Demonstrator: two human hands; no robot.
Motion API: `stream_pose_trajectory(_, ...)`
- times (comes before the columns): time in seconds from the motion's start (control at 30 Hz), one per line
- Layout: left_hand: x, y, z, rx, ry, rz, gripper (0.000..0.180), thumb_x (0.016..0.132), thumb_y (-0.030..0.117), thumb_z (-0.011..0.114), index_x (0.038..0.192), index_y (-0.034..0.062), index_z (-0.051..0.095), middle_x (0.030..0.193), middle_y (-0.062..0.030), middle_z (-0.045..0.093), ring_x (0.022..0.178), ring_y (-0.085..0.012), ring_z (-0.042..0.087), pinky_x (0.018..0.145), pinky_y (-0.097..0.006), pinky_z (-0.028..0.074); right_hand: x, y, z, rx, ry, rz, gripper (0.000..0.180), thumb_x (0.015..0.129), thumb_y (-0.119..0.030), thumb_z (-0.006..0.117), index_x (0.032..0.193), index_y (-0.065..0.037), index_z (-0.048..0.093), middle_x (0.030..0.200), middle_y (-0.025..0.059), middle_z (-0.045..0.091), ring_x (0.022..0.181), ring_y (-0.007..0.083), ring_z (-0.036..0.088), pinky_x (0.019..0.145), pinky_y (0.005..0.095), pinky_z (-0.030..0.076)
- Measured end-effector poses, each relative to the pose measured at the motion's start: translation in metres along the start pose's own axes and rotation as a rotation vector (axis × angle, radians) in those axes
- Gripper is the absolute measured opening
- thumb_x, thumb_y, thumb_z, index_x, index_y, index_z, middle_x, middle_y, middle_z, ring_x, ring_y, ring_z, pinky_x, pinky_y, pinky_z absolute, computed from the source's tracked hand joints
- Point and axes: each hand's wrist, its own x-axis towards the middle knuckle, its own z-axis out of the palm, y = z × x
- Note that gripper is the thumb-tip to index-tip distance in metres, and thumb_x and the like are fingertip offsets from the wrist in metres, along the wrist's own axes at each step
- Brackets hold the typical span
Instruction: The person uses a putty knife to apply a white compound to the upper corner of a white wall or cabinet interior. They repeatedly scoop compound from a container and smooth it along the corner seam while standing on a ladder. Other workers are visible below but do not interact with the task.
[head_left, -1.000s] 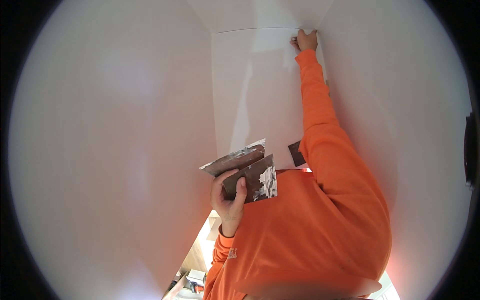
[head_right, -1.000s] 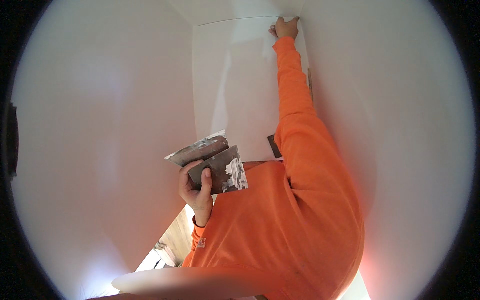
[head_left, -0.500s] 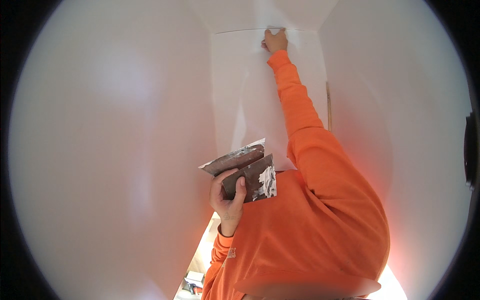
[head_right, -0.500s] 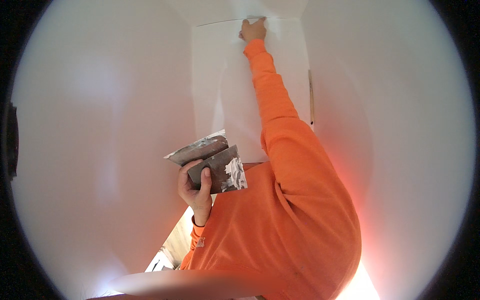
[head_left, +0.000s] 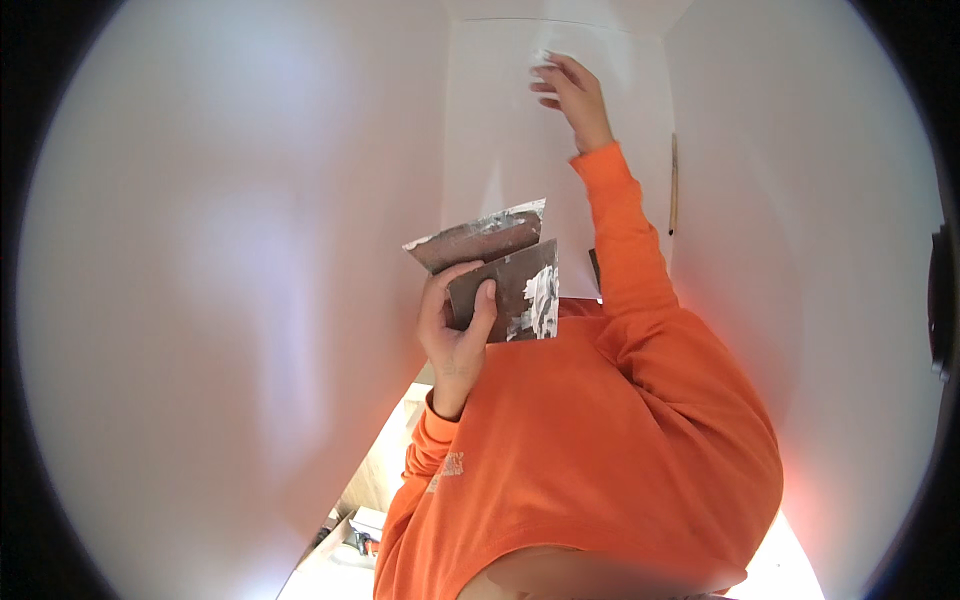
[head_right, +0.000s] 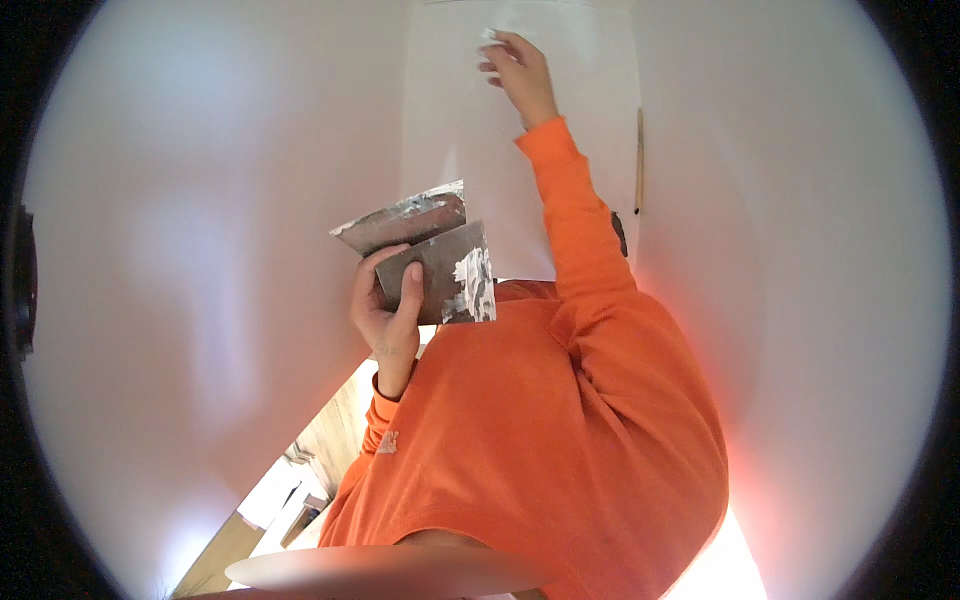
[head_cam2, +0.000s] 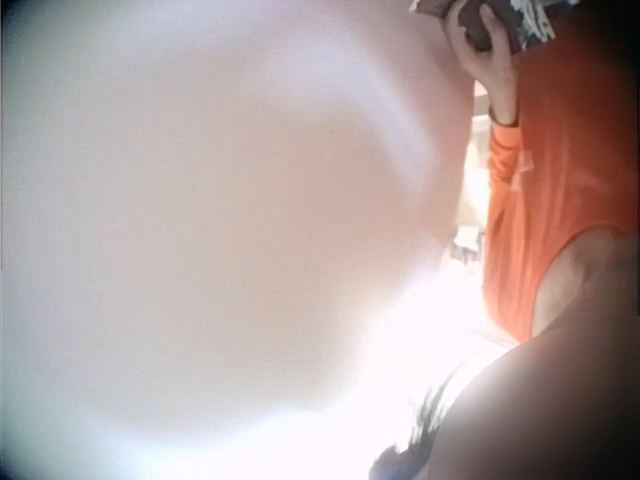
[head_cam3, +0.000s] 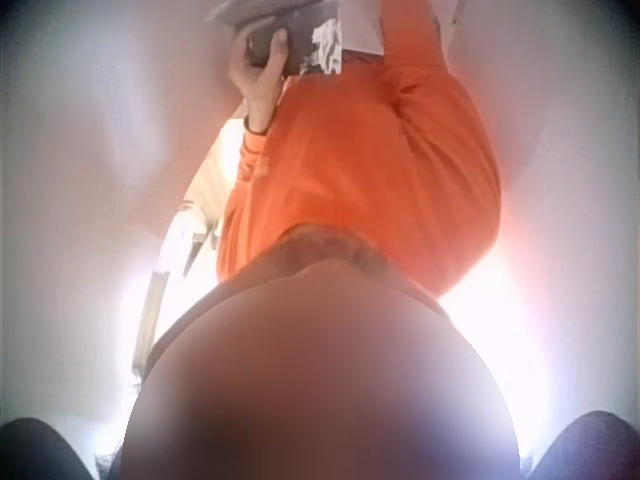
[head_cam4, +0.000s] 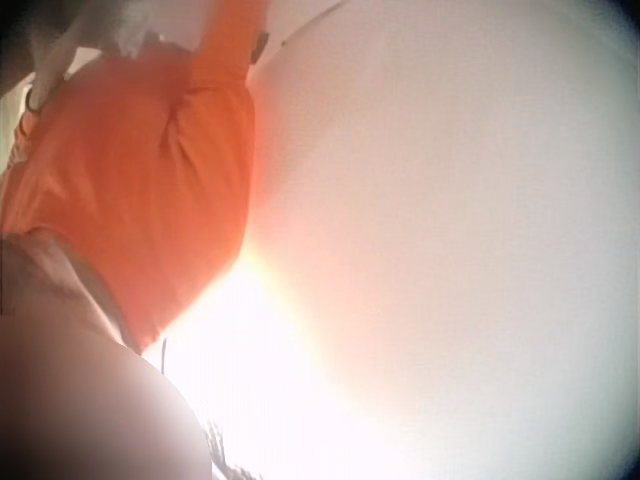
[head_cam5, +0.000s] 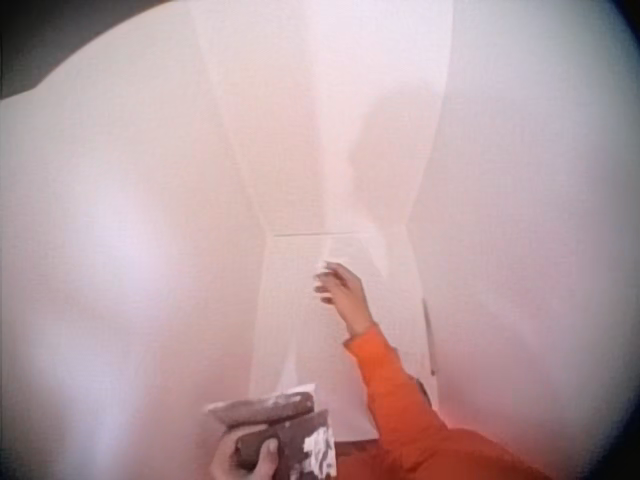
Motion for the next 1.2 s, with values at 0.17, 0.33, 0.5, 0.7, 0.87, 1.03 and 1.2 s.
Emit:
stream_pose_trajectory(0.17, -0.002, 0.000, 0.001, -0.013, 0.042, -0.029, 0.024, 0.086, 0.002, 0.066, 0.109, -0.0006, 0.060, 0.096, -0.0030, 0.058, 0.084, -0.0082, 0.058, 0.072, -0.021, 0.046, -0.069, -0.013, -0.036, 0.474, -0.091, 0.230, 0.025, 0.091, -0.025, 0.050, 0.108, -0.008, 0.056, 0.112, 0.0077, 0.062, 0.103, 0.0197, 0.059, 0.083, 0.0301, 0.047)
stream_pose_trajectory(0.33, -0.001, 0.007, 0.011, -0.018, 0.128, 0.025, 0.020, 0.089, 0.006, 0.065, 0.108, -0.0002, 0.060, 0.089, -0.0010, 0.057, 0.073, -0.0061, 0.053, 0.064, -0.019, 0.043, -0.128, -0.025, -0.040, 0.748, -0.118, 0.238, 0.027, 0.089, -0.025, 0.050, 0.106, -0.006, 0.058, 0.094, 0.0023, 0.060, 0.088, 0.0150, 0.055, 0.077, 0.0291, 0.043)
stream_pose_trajectory(0.5, 0.005, 0.021, 0.014, -0.054, 0.125, 0.036, 0.019, 0.090, 0.009, 0.065, 0.105, 0.0002, 0.061, 0.089, -0.0010, 0.057, 0.073, -0.0054, 0.049, 0.064, -0.018, 0.040, -0.177, -0.042, -0.031, 0.723, -0.084, 0.114, 0.026, 0.087, -0.024, 0.050, 0.105, -0.006, 0.059, 0.088, 0.0005, 0.057, 0.082, 0.0123, 0.051, 0.075, 0.0274, 0.041)
stream_pose_trajectory(0.7, -0.015, 0.018, 0.007, -0.191, 0.075, 0.048, 0.020, 0.089, 0.009, 0.065, 0.107, -0.0002, 0.061, 0.093, -0.0032, 0.059, 0.081, -0.0070, 0.051, 0.071, -0.020, 0.042, -0.259, -0.045, -0.032, 0.490, 0.006, -0.046, 0.027, 0.086, -0.019, 0.051, 0.105, -0.002, 0.060, 0.085, 0.0033, 0.054, 0.077, 0.0142, 0.048, 0.073, 0.0269, 0.038)
stream_pose_trajectory(0.87, -0.007, 0.011, 0.002, -0.210, -0.021, -0.058, 0.020, 0.088, 0.009, 0.066, 0.106, -0.0002, 0.062, 0.092, -0.0015, 0.058, 0.080, -0.0068, 0.049, 0.072, -0.020, 0.041, -0.303, -0.048, -0.037, -0.256, 0.024, -0.567, 0.033, 0.081, -0.016, 0.054, 0.105, 0.004, 0.063, 0.082, 0.0089, 0.052, 0.073, 0.0176, 0.049, 0.068, 0.0290, 0.041)
stream_pose_trajectory(1.03, 0.003, -0.009, -0.005, -0.268, -0.178, -0.196, 0.021, 0.087, 0.007, 0.067, 0.106, -0.0010, 0.062, 0.092, -0.0008, 0.058, 0.083, -0.0069, 0.050, 0.076, -0.020, 0.040, -0.302, -0.035, -0.034, -0.418, 0.067, -0.590, 0.044, 0.084, -0.026, 0.054, 0.116, 0.004, 0.062, 0.086, 0.0130, 0.053, 0.076, 0.0208, 0.052, 0.069, 0.0311, 0.044)
stream_pose_trajectory(1.2, 0.020, -0.050, 0.007, -0.443, -0.291, -0.327, 0.022, 0.087, 0.005, 0.067, 0.107, -0.0021, 0.061, 0.099, -0.0053, 0.063, 0.091, -0.0095, 0.055, 0.084, -0.024, 0.044, -0.269, 0.008, -0.034, -0.358, 0.065, -0.579, 0.049, 0.082, -0.026, 0.052, 0.119, 0.005, 0.061, 0.090, 0.0142, 0.054, 0.079, 0.0215, 0.053, 0.072, 0.0318, 0.044)
